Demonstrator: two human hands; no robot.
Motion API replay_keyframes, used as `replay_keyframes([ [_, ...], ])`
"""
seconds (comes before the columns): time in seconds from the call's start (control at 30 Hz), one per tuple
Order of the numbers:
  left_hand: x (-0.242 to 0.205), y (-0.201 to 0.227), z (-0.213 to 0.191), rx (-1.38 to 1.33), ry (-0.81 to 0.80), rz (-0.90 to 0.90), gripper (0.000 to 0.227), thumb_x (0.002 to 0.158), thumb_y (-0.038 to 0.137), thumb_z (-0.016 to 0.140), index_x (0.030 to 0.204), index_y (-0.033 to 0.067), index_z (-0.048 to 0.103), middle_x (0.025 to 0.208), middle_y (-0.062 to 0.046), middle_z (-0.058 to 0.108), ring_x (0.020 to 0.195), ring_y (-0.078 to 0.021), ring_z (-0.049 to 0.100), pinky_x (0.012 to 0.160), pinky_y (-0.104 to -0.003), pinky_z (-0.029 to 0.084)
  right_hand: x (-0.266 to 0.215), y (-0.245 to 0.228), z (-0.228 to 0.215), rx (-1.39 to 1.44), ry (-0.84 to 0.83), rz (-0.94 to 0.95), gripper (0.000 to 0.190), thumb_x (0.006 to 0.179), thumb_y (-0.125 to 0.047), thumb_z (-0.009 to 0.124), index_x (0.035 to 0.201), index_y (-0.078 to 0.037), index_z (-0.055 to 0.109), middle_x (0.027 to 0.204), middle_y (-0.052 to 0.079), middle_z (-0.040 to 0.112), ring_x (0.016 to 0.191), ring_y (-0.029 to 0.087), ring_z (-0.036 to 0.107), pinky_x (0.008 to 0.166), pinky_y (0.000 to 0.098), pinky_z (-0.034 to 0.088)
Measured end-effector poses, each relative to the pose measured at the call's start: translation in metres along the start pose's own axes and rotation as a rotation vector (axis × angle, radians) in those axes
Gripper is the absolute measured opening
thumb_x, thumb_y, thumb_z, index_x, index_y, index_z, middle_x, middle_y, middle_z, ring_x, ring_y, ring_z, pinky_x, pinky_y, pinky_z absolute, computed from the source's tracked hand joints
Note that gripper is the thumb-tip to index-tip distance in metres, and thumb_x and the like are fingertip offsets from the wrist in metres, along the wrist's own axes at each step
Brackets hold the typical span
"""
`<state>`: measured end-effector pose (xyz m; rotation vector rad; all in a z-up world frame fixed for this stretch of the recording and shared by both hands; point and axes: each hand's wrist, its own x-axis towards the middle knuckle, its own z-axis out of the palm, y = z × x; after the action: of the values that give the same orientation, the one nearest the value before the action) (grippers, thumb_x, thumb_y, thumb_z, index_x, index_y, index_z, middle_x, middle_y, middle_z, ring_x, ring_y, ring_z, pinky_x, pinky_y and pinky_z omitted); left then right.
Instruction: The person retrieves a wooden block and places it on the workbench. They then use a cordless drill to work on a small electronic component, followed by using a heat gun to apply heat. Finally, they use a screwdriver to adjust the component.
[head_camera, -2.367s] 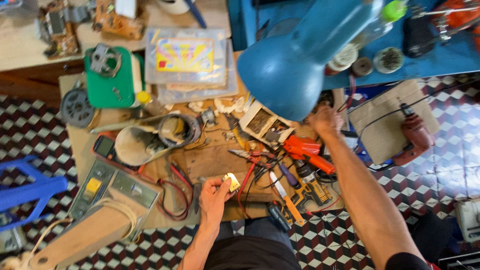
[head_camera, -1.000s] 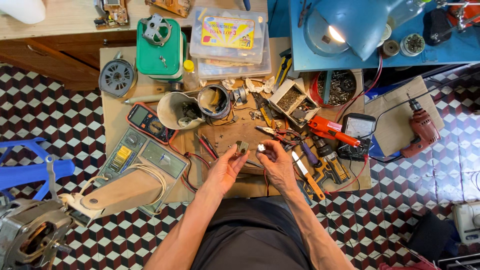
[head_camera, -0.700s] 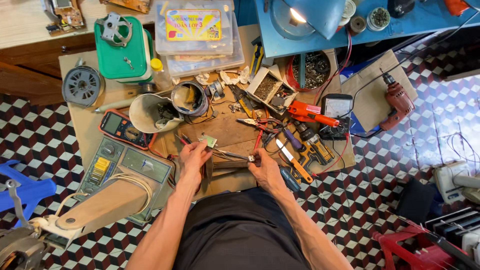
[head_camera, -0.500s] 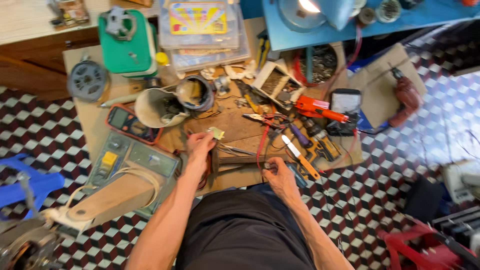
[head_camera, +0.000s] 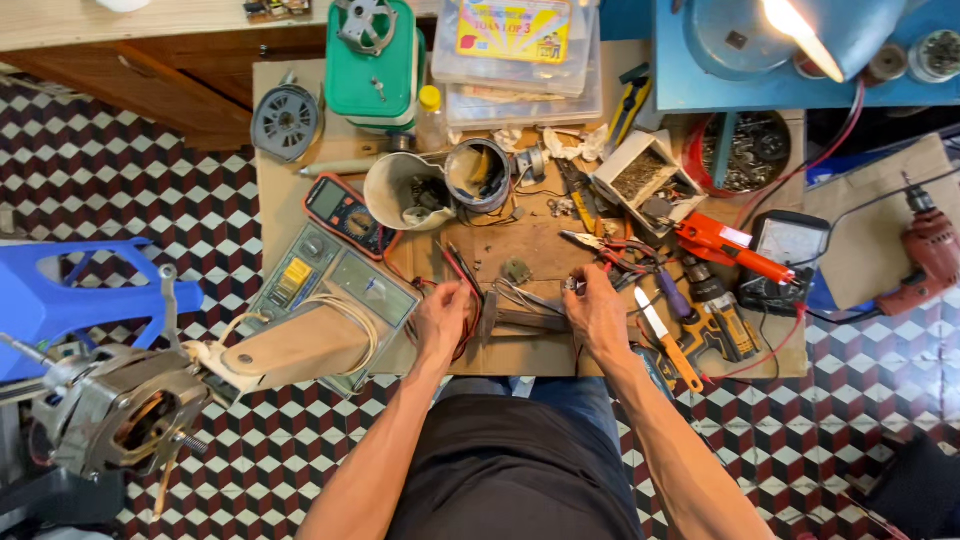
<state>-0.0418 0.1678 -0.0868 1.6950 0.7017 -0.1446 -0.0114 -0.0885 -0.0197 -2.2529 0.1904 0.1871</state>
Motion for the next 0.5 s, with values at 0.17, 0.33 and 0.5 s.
replay_keyframes([
  [0.17,-0.046,-0.009,-0.055,0.031,0.041,-0.265,0.035,0.094,0.028,0.072,0.114,-0.0013,0.074,0.086,-0.009,0.074,0.069,-0.0139,0.070,0.064,-0.027,0.057,0.020,0.030,0.025,-0.130,0.062,-0.314,0.034,0.085,-0.011,0.072,0.114,-0.003,0.056,0.103,0.022,0.061,0.098,0.043,0.061,0.082,0.0500,0.050],
  [0.33,-0.048,-0.020,-0.055,-0.099,-0.025,-0.218,0.034,0.092,0.022,0.072,0.115,-0.0035,0.071,0.088,-0.008,0.075,0.071,-0.0136,0.071,0.065,-0.025,0.059,0.020,0.040,0.032,-0.173,-0.065,-0.316,0.040,0.084,-0.004,0.068,0.122,-0.004,0.053,0.111,0.023,0.058,0.102,0.046,0.058,0.085,0.0512,0.049],
  [0.5,-0.032,-0.018,-0.015,-0.109,-0.159,-0.141,0.029,0.090,0.011,0.070,0.116,-0.0026,0.070,0.089,-0.006,0.072,0.073,-0.0113,0.068,0.067,-0.024,0.057,-0.003,0.031,0.010,-0.048,0.050,-0.237,0.059,0.083,-0.007,0.067,0.139,-0.003,0.049,0.113,0.024,0.059,0.102,0.046,0.060,0.085,0.0502,0.051],
])
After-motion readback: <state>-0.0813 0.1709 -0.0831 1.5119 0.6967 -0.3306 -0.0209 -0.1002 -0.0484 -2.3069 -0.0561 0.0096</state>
